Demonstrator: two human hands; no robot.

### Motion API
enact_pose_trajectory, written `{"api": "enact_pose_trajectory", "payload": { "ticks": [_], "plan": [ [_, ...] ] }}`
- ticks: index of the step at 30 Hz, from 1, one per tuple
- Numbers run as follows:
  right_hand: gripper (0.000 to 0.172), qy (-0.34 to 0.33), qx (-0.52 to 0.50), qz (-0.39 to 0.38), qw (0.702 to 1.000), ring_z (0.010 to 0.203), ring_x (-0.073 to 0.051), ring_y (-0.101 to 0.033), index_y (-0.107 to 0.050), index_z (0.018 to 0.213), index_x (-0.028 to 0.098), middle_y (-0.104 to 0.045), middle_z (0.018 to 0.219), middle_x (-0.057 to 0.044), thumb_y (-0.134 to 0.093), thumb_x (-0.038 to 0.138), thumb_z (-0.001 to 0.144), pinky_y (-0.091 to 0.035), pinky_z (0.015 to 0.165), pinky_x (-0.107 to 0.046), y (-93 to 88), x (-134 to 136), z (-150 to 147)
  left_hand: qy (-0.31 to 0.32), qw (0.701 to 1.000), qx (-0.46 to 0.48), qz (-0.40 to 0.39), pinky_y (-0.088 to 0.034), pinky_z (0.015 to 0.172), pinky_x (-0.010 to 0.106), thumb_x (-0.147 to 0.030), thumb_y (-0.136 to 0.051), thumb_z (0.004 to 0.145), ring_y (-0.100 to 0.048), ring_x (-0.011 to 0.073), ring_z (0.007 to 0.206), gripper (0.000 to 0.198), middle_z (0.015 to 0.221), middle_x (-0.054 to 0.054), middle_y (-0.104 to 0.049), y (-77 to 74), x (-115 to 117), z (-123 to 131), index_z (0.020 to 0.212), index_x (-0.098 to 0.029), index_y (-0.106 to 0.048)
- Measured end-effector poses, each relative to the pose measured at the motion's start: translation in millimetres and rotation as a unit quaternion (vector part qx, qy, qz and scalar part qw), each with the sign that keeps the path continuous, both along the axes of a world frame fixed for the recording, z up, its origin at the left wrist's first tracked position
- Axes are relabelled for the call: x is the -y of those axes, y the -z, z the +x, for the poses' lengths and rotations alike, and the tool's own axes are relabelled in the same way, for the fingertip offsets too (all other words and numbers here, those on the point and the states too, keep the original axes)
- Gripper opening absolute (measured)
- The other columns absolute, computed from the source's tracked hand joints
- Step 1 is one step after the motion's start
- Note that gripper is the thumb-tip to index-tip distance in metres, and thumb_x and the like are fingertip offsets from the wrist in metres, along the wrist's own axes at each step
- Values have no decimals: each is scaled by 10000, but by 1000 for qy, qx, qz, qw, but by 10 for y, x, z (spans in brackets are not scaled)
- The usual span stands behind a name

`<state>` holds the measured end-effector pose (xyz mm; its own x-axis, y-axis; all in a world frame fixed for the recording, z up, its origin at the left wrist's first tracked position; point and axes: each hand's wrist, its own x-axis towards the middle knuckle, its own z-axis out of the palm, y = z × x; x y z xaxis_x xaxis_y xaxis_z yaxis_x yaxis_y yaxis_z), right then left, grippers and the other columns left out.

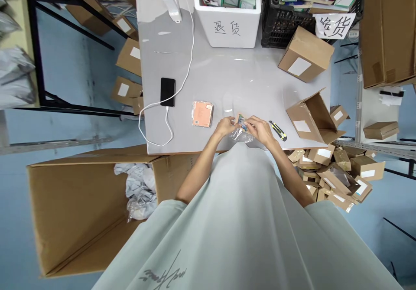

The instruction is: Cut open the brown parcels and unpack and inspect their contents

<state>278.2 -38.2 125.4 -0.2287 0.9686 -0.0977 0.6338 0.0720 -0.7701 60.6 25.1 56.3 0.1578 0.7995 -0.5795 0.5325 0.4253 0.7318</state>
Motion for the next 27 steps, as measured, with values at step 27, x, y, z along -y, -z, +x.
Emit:
{"api": "enact_pose_trajectory", "payload": {
  "ticks": [27],
  "plan": [
    [279,269,-62,-68,959,948,-274,-801,-674,959,251,-801,904,-61,-584,498,1051,-600,988,-399,431,-258,284,-80,979,189,-19,-606,751,324,-656,-970,695,-721,195,737,573,788,21,-757,-73,239,-630,952,-183,-775]
  ]
}}
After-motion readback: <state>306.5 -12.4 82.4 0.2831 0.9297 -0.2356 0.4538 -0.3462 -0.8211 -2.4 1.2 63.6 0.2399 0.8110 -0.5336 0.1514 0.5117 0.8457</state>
